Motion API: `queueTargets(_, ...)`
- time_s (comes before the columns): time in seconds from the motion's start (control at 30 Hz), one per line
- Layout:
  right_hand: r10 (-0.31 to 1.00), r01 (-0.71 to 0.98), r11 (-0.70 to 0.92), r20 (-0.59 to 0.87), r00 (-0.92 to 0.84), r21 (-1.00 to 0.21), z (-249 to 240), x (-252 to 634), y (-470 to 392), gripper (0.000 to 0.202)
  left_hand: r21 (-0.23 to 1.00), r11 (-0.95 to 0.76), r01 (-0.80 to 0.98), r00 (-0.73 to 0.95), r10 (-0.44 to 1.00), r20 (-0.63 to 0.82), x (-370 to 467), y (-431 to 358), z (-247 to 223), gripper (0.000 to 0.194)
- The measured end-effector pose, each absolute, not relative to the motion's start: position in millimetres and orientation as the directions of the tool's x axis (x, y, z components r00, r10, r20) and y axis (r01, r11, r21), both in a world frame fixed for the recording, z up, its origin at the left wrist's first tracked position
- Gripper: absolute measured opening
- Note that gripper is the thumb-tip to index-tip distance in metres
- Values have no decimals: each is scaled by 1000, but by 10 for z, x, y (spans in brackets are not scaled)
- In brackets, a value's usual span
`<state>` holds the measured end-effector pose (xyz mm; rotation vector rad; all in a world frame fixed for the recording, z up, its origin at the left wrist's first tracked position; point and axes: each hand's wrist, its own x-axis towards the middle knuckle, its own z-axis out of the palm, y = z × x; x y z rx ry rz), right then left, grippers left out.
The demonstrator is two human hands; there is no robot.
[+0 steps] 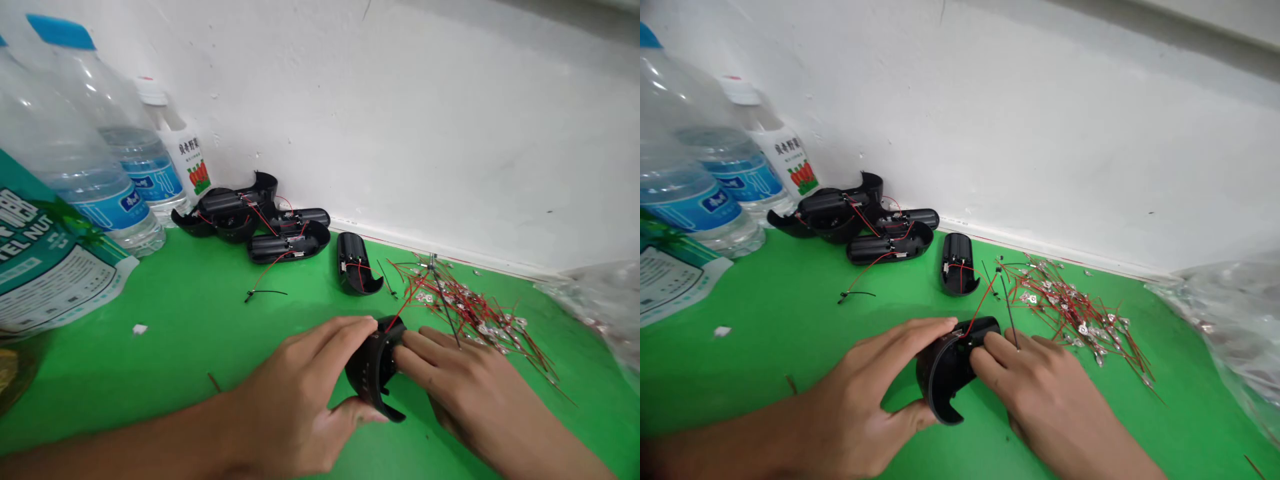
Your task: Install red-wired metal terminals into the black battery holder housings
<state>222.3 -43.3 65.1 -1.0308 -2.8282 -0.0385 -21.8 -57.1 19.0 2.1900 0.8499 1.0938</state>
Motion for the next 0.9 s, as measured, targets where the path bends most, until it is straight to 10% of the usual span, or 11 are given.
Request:
queueTargets(0.7, 545, 549, 816, 75, -835, 179, 658, 2192, -352, 43, 664, -677, 316, 442, 725, 529, -222, -589, 207, 55)
queueTargets(0.9, 622, 626, 778, 82, -779, 47, 644, 2181, -303, 43, 759, -522, 389, 353, 846, 400, -186, -564, 170, 66)
